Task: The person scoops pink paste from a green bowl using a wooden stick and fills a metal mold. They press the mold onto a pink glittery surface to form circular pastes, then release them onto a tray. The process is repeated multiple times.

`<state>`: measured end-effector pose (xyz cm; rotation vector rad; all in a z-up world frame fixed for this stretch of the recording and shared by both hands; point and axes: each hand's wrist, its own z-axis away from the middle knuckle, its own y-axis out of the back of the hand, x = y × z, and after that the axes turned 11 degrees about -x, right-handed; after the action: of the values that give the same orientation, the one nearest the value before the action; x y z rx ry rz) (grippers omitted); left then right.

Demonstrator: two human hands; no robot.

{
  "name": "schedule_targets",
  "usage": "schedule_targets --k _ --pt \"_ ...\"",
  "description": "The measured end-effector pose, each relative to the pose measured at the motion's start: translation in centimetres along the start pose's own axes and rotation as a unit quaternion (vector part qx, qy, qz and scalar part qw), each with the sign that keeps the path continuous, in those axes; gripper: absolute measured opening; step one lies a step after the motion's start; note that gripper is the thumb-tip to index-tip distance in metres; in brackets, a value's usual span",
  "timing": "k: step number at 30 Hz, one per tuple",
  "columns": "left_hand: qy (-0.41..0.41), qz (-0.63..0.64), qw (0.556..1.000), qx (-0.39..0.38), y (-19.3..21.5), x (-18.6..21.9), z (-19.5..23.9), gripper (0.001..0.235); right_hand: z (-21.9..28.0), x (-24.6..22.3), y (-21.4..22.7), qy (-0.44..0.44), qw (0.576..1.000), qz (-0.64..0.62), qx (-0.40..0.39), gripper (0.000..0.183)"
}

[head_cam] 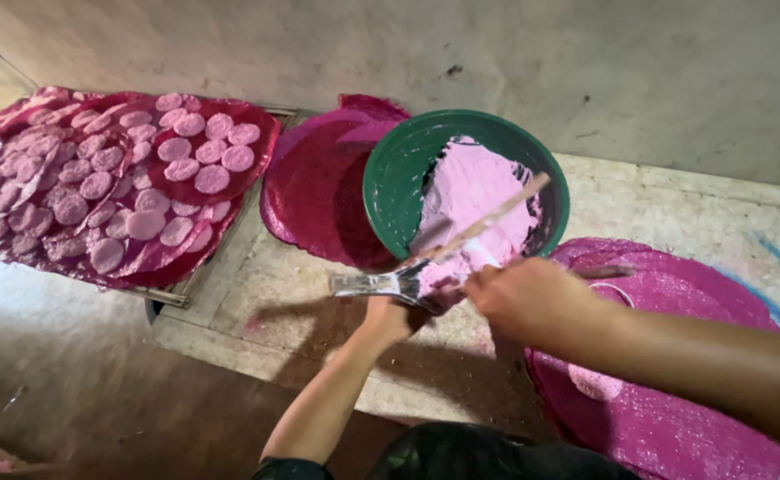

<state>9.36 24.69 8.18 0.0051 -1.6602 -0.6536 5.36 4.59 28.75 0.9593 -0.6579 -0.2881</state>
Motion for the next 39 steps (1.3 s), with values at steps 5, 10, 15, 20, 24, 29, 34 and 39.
schedule_targets --k 5,10,15,20,24,29,34,39 --pt "-0.105 -0.194 0.957 0.188 3.6 1.1 0.1 0.058 4.0 3.6 -2.8 -0.147 0.967 -0.206 -0.026 0.056" --pt "-0.121 -0.365 0.870 0.311 2.7 3.0 -1.4 0.052 -3.4 -1.2 -6.5 -0.032 0.839 -0.442 0.315 0.082" --pt "-0.032 -0.356 0.895 0.268 4.6 3.1 -1.7 0.066 -4.2 -4.7 -13.1 -0.172 0.774 -0.609 -0.032 0.055" --pt "-0.140 -0.410 0.849 0.301 3.5 1.8 -2.7 0.057 -4.2 -0.1 -16.4 -0.103 0.751 -0.626 0.185 0.044" --pt "-0.057 -0.425 0.841 0.331 2.1 0.4 -4.5 0.046 -7.4 -2.5 -16.9 -0.142 0.742 -0.610 0.238 0.046" --pt "0.033 -0.240 0.925 0.292 4.6 -2.1 -4.3 0.109 -6.3 -5.0 -20.1 -0.103 0.744 -0.641 0.157 0.048" --pt "-0.133 0.116 0.931 0.320 8.3 -2.1 -5.2 0.046 -4.0 3.4 -19.9 -0.064 0.626 -0.773 0.085 0.042" --pt "-0.117 0.493 0.861 0.043 2.6 -0.1 -4.3 0.029 -5.2 9.1 -13.6 0.010 0.689 -0.667 0.284 0.074"
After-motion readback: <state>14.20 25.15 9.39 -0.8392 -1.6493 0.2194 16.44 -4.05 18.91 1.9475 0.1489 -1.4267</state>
